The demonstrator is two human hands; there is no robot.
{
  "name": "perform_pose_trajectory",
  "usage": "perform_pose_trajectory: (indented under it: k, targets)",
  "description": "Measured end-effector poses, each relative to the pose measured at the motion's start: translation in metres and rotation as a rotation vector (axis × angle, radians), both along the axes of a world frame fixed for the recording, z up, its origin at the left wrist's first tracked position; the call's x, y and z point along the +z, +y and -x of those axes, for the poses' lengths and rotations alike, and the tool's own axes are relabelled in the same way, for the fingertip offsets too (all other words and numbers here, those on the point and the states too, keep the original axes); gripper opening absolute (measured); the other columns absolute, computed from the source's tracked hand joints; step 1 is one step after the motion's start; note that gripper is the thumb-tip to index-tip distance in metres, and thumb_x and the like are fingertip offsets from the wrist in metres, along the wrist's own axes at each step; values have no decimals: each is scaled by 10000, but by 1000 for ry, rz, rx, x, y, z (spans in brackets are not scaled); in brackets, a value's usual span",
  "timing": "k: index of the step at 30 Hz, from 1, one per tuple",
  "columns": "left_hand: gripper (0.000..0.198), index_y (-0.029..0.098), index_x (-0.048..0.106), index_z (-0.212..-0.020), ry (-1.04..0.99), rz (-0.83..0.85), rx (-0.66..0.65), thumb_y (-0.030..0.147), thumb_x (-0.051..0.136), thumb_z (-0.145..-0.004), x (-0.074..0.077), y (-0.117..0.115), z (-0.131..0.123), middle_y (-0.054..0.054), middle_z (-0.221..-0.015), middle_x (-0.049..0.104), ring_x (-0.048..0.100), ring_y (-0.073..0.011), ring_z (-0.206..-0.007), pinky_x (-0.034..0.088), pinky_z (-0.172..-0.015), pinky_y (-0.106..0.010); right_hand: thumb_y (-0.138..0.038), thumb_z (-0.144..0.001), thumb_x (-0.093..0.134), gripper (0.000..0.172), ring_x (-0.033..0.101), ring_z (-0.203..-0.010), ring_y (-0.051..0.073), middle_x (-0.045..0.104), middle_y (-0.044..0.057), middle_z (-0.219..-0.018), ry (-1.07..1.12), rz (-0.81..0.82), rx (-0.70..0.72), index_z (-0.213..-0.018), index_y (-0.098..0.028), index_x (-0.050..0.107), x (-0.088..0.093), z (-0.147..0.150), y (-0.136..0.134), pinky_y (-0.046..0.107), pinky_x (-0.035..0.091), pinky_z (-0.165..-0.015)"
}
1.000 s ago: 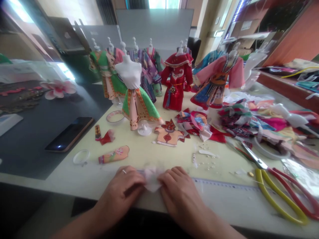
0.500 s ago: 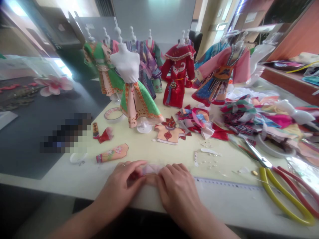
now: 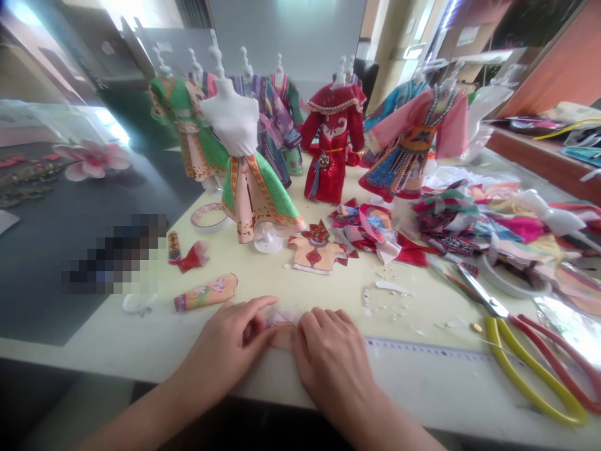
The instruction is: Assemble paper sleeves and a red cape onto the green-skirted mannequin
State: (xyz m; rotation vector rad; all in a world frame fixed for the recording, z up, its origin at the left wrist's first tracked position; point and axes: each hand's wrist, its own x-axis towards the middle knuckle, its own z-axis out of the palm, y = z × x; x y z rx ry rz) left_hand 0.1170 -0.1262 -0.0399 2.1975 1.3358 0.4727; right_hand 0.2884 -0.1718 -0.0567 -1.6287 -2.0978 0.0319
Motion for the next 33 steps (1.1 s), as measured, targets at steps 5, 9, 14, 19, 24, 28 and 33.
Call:
perform_pose_trajectory:
  k: [5, 9, 14, 19, 24, 28, 33]
  targets:
    - [282, 217, 589, -1117, 24, -7, 1, 196, 529, -843, 0, 1, -1, 28, -692, 616, 558, -178, -676, 415, -732, -339, -166, -866, 472, 227, 466, -543, 149, 544, 2, -595, 5, -2, -9, -641, -181, 497, 1, 0, 3, 271, 290, -579]
    - [293, 206, 592, -1126, 39, -8, 5, 199, 525, -841, 0, 1, -2, 18, -700, 624, 566, -186, -682, 420, -730, -346, -174, -870, 471, 197, 480, -537, 152, 564, -2, -601, 27, 20, -16, -679, -185, 517, 2, 1, 3, 271, 300, -570]
    - [301, 200, 595, -1123, 35, 27, 9, 189, 515, -833, 3, 1, -3, 2, -735, 647, 590, -197, -716, 427, -751, -358, -183, -863, 481, 119, 515, -551, 153, 583, 1, -637, 37, 118, -12, -771, -178, 557, 9, -6, 3, 275, 320, -570]
    - [360, 211, 583, -1149, 39, 42, 1, 158, 517, -799, 6, 3, -3, -3, -752, 661, 598, -203, -733, 429, -762, -364, -172, -832, 524, 107, 575, -665, 170, 607, 18, -753, -31, 268, 21, -878, -183, 620, 23, -17, 19, 270, 338, -584]
    - [326, 221, 575, -1113, 24, 26, -8, 156, 527, -797, 6, 3, -2, -7, -786, 663, 590, -201, -748, 430, -751, -357, -151, -828, 535, 142, 534, -634, 137, 566, 8, -710, -153, 320, 138, -719, -177, 622, 32, -16, 39, 255, 313, -560]
    - [199, 207, 574, -961, -33, -10, -42, 113, 544, -788, 1, 3, 1, -5, -832, 637, 573, -189, -770, 426, -744, -352, -136, -799, 567, 94, 532, -638, 130, 580, 3, -716, -115, 327, 158, -739, -173, 628, 29, -15, 48, 247, 324, -566]
    - [139, 195, 588, -798, -76, -85, -147, 133, 491, -875, -8, 2, 3, -12, -839, 581, 540, -177, -810, 407, -755, -342, -124, -778, 588, 84, 541, -655, 121, 596, -6, -732, -12, 349, 165, -766, -183, 647, 27, -17, 52, 239, 360, -599]
